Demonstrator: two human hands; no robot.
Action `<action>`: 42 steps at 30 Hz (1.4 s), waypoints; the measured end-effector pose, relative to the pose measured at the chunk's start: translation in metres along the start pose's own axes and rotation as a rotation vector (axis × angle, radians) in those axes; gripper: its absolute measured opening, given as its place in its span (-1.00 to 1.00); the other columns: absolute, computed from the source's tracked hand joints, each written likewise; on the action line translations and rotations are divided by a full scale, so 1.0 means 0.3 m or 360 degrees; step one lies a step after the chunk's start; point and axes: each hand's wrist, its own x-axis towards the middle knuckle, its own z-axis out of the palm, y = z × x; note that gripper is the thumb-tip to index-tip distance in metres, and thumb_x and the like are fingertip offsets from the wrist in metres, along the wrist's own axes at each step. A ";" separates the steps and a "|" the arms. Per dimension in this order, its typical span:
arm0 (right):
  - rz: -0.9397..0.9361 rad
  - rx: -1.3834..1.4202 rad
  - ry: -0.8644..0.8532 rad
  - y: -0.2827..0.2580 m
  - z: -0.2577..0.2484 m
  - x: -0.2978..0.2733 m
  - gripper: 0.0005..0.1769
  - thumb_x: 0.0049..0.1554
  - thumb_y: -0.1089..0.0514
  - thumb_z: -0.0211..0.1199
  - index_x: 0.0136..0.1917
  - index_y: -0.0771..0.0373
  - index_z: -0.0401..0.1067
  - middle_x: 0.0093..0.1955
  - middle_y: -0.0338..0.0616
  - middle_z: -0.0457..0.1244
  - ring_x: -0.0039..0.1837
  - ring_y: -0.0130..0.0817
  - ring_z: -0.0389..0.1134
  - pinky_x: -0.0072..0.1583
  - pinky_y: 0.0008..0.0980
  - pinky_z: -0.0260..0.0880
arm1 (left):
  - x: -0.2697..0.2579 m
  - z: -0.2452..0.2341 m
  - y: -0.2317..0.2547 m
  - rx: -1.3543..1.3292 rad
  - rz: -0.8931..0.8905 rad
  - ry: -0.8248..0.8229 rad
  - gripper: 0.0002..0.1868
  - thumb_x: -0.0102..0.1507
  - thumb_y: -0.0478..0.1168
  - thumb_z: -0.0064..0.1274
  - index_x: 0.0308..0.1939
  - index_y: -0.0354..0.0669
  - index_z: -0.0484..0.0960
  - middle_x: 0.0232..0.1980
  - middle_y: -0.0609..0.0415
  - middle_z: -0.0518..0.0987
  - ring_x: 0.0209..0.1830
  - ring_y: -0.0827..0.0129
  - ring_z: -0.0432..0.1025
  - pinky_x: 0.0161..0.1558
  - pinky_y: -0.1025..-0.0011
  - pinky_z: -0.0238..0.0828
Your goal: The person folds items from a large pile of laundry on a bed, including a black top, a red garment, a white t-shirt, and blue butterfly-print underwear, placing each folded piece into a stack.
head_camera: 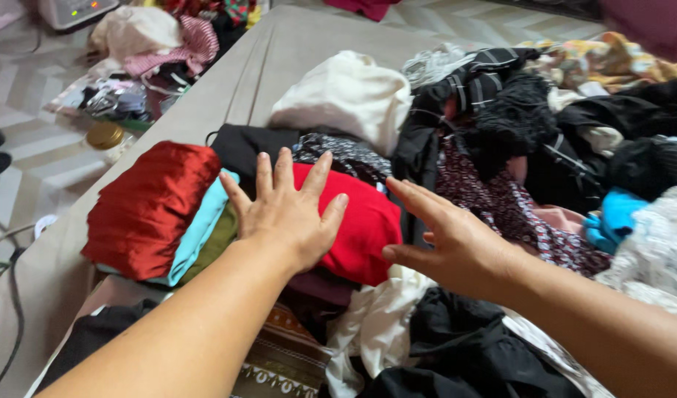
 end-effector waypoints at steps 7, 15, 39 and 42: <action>-0.0339 -0.0030 0.0300 0.101 -0.004 -0.158 -0.07 0.02 0.00 0.44 0.54 0.25 0.10 0.50 0.12 0.16 0.51 -0.01 0.21 0.40 -0.13 0.24 | -0.005 0.015 0.119 -0.0066 0.0290 0.0372 -0.21 0.26 0.25 -0.21 0.54 0.16 0.10 0.64 -0.16 -0.12 0.64 -0.13 -0.39 0.33 -0.43 -0.67; 0.0676 -0.0347 0.0093 0.304 -0.142 -0.539 -0.33 0.00 -0.06 0.44 0.39 -0.10 0.42 0.47 0.02 0.14 0.44 -0.01 0.22 0.39 -0.19 0.27 | -0.113 0.126 0.501 -0.0226 0.0950 0.0052 -0.48 0.13 -0.04 0.09 0.18 -0.02 0.48 0.46 -0.11 0.22 0.44 -0.03 0.00 0.40 -0.13 -0.18; 0.0587 0.0110 0.0335 0.319 -0.065 -0.897 -0.74 0.07 0.14 0.30 0.04 0.19 0.58 0.08 -0.07 0.36 0.15 -0.12 0.42 0.16 -0.26 0.43 | -0.206 0.480 0.829 0.0159 0.0634 -0.0727 -0.48 0.23 0.11 0.23 0.26 0.32 0.49 0.49 0.03 0.27 0.55 0.07 0.07 0.42 -0.03 0.05; 0.0614 0.0133 0.0324 0.325 -0.063 -0.897 -0.75 0.07 0.15 0.28 0.04 0.19 0.58 0.07 -0.08 0.36 0.12 -0.15 0.44 0.15 -0.27 0.45 | -0.188 0.526 0.832 -0.0113 0.0877 -0.0378 -0.15 -0.01 -0.04 0.28 0.39 0.19 0.38 0.59 -0.01 0.11 0.47 0.02 0.02 0.23 -0.18 0.08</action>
